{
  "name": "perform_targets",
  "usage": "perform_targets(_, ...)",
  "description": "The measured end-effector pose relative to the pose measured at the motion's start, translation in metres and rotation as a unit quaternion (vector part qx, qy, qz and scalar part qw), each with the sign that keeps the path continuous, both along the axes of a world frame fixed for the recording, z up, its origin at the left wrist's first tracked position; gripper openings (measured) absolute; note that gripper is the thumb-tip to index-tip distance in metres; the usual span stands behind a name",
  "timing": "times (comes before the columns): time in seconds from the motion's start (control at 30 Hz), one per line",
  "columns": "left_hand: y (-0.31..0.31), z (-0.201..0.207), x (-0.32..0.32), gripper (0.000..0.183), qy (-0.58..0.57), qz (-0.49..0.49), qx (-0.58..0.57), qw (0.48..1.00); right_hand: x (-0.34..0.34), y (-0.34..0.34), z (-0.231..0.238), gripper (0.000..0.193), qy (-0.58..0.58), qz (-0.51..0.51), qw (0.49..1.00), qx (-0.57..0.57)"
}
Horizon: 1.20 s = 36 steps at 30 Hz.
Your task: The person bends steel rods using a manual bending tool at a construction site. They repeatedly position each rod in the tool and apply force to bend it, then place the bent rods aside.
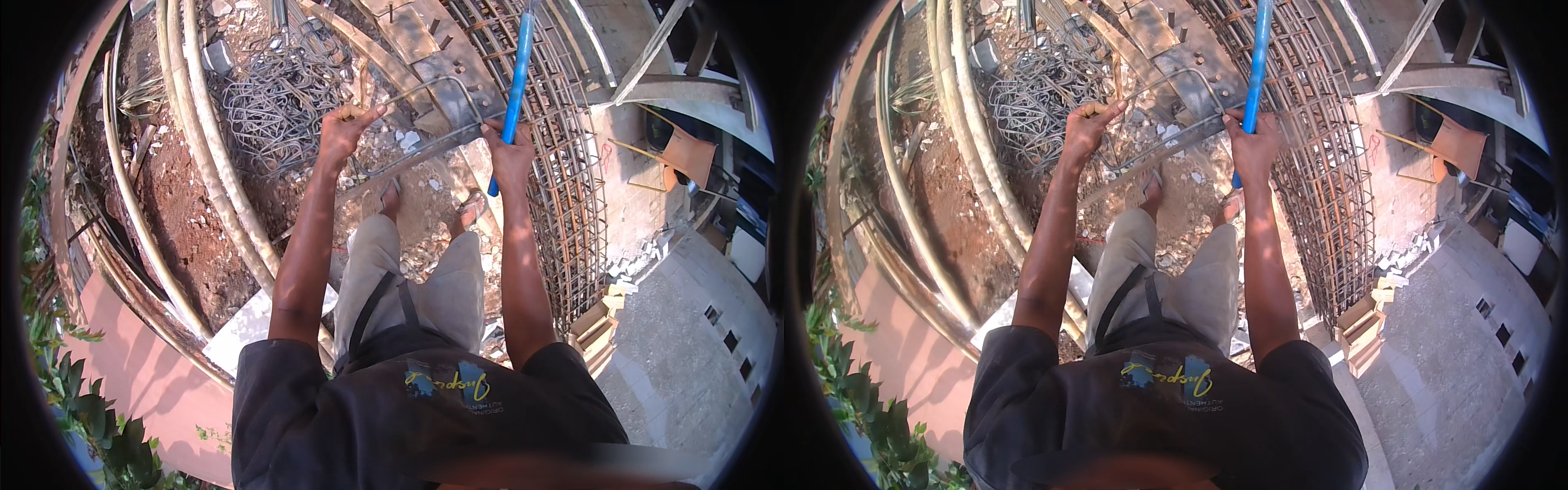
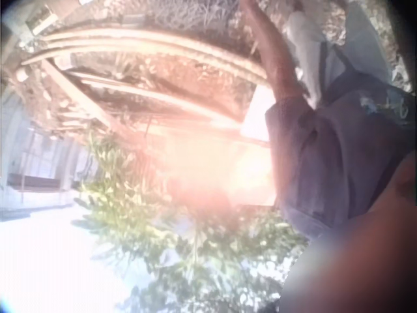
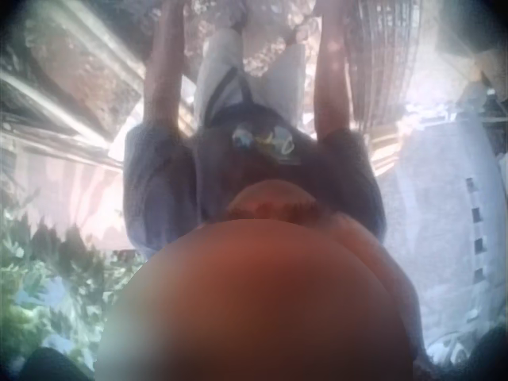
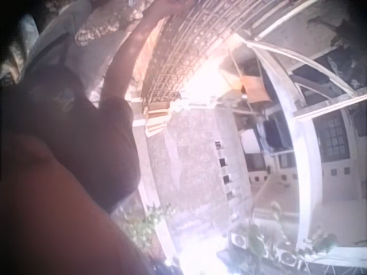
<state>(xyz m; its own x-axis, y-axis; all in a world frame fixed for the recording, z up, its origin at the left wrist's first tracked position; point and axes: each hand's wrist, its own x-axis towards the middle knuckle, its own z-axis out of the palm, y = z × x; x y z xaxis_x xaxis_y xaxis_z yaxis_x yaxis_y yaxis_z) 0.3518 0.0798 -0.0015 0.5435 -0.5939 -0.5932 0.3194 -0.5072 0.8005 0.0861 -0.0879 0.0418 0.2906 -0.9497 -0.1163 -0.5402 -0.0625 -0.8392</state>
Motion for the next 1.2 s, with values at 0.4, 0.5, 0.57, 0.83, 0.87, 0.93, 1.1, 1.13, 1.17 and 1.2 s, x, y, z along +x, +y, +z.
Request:
perform_targets(0.4,-0.016,0.011,-0.018,0.047,-0.158,0.019,0.087,0.983,-0.188,-0.029,0.038,0.046,0.155,0.063,0.977,0.132)
perform_targets(0.5,-0.016,0.008,-0.019,0.047,-0.147,0.017,0.079,0.986,-0.227,-0.070,0.040,0.051,0.245,0.130,0.952,0.129)
perform_targets(0.57,-0.013,0.003,-0.019,0.045,-0.179,0.012,0.082,0.980,-0.241,-0.100,0.039,0.054,0.310,0.173,0.925,0.131)
perform_targets(0.83,-0.008,-0.005,-0.018,0.056,-0.231,0.011,0.093,0.968,-0.217,-0.211,0.050,0.064,0.334,0.353,0.872,0.049)
perform_targets(0.87,-0.007,-0.004,-0.018,0.056,-0.236,0.011,0.102,0.966,-0.211,-0.220,0.055,0.064,0.355,0.368,0.859,0.040)
perform_targets(0.93,-0.006,-0.003,-0.018,0.057,-0.246,-0.004,0.113,0.963,-0.198,-0.233,0.063,0.064,0.365,0.392,0.844,0.022)
perform_targets(1.1,-0.004,-0.002,-0.014,0.057,-0.212,-0.003,0.070,0.975,-0.181,-0.240,0.080,0.074,0.389,0.396,0.832,0.006)
perform_targets(1.13,-0.005,-0.004,-0.014,0.057,-0.244,-0.003,0.093,0.965,-0.181,-0.239,0.082,0.075,0.417,0.392,0.820,0.011)
perform_targets(1.17,-0.007,-0.004,-0.012,0.057,-0.229,-0.003,0.123,0.966,-0.183,-0.234,0.080,0.074,0.448,0.371,0.813,0.022)
perform_targets(1.2,-0.009,-0.007,-0.014,0.057,-0.216,0.011,0.091,0.972,-0.186,-0.231,0.080,0.073,0.407,0.380,0.829,0.056)
